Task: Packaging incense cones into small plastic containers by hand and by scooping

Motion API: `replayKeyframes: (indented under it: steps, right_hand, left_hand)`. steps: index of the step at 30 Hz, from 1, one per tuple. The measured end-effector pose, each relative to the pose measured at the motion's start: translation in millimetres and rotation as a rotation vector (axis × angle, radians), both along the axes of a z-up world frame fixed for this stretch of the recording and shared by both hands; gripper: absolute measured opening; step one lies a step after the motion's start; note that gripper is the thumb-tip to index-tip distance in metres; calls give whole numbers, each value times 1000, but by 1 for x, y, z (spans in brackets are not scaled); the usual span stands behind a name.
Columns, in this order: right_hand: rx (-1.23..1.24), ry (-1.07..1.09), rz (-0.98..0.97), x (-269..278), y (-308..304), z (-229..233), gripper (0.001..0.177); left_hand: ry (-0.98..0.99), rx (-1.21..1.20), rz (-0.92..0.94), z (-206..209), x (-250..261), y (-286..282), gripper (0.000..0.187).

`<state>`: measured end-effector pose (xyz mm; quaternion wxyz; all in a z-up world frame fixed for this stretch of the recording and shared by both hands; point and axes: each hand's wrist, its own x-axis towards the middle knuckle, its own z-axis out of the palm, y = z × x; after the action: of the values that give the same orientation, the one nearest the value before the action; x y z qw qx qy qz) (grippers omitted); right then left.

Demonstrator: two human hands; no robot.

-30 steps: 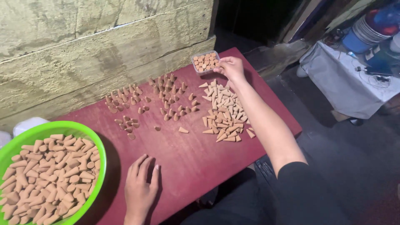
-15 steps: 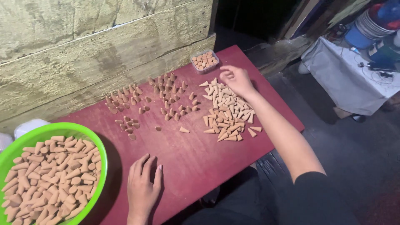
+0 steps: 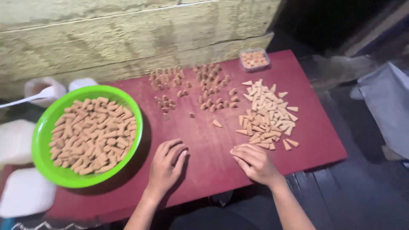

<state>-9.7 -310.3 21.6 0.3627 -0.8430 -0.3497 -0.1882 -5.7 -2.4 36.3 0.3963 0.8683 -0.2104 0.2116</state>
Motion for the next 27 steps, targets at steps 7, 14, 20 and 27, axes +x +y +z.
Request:
replayKeyframes:
  steps: [7,14,20,27]
  right_hand:
    - [-31,18,27,7,7,-21,13]
    - [-41,16,-3,5,11,-24,13]
    - [-41,46,-57,3,15,-22,13]
    - [-53,75,-74,5,12,-29,14]
  left_hand:
    - [-227,85,65,50,-14,25,14]
    - [-367,74,261,91,-29,96,4]
    - [-67,134,813,70,-14,208,18]
    - [-14,324,1071,24,6,285,33]
